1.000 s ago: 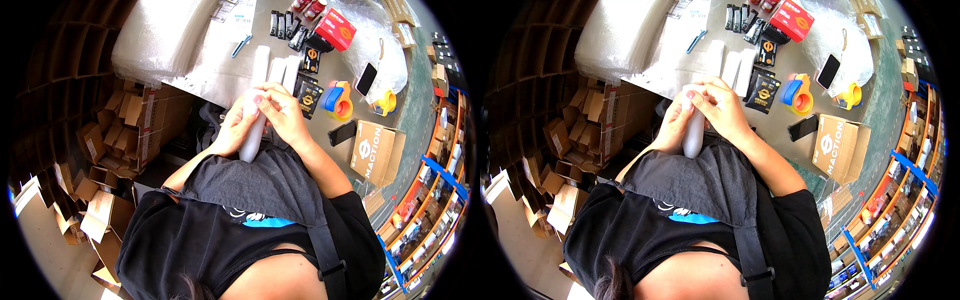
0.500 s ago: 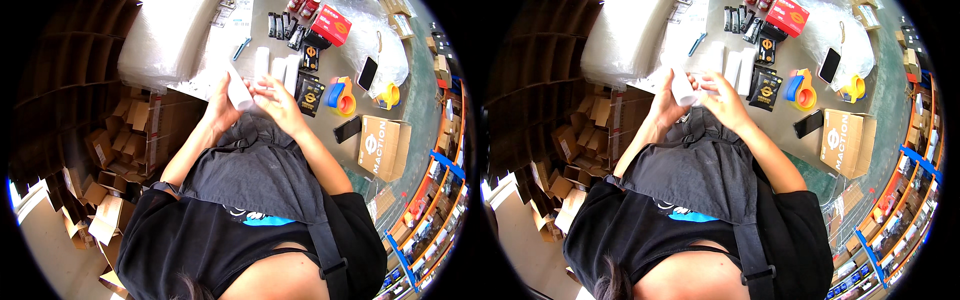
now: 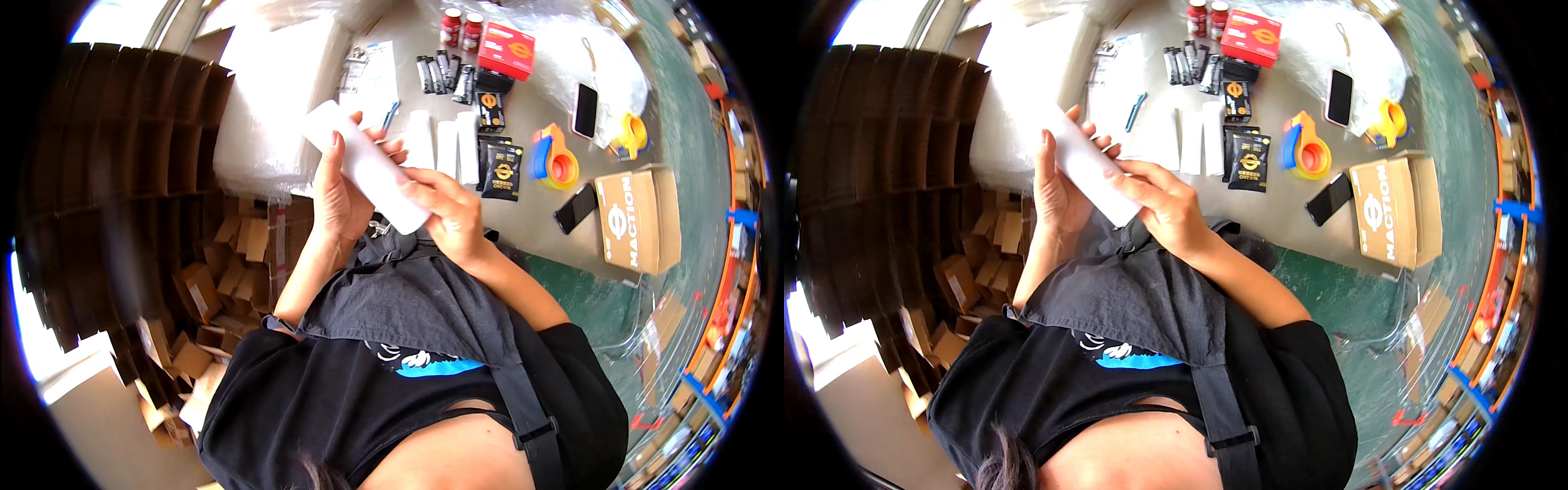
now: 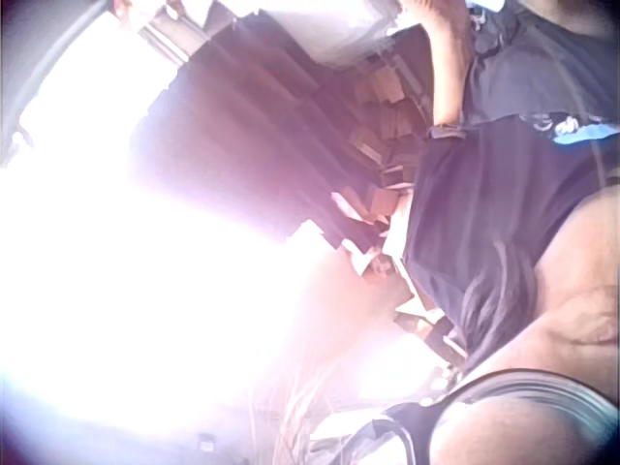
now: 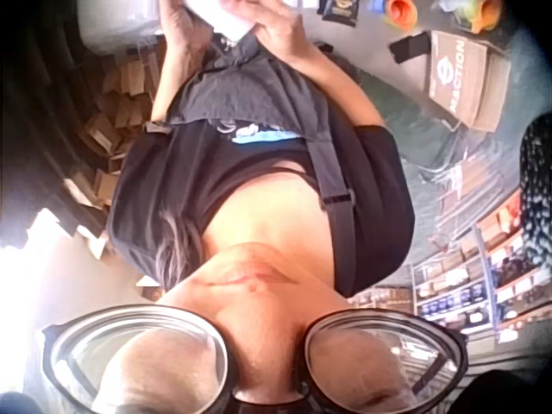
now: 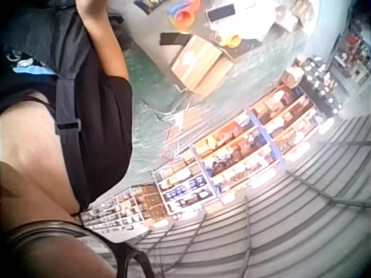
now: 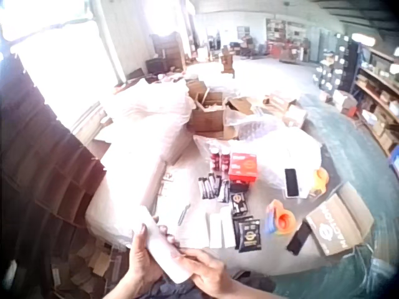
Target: The person cuts a sheet of bubble wrap and wraps several small black cylindrical items. They then place the wrapped items and other small boxes into a cardboard box and seal it with tape.
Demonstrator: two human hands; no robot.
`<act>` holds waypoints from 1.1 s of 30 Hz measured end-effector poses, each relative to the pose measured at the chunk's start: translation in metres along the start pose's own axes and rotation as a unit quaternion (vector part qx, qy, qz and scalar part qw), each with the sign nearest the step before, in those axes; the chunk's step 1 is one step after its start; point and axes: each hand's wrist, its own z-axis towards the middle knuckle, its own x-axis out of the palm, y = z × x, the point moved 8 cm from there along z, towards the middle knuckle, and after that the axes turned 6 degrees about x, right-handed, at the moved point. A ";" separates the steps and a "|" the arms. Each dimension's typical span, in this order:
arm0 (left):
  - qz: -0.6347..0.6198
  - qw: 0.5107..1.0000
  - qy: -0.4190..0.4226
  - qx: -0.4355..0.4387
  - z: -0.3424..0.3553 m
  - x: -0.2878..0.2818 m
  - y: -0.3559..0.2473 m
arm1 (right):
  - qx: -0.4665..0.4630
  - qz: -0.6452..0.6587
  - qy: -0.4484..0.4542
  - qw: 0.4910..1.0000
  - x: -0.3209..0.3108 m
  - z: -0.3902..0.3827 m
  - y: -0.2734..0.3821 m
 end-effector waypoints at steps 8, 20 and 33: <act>0.367 0.927 -0.029 0.067 0.135 -0.164 0.050 | 0.177 -0.193 0.073 0.962 -0.025 -0.012 -0.076; 0.820 0.533 0.178 0.114 0.207 -0.221 0.122 | 0.460 -0.701 -0.222 0.498 -0.505 -0.222 -0.077; 0.205 0.866 0.326 -0.319 0.020 -0.112 0.033 | 0.191 -0.497 0.211 0.820 0.023 -0.047 0.070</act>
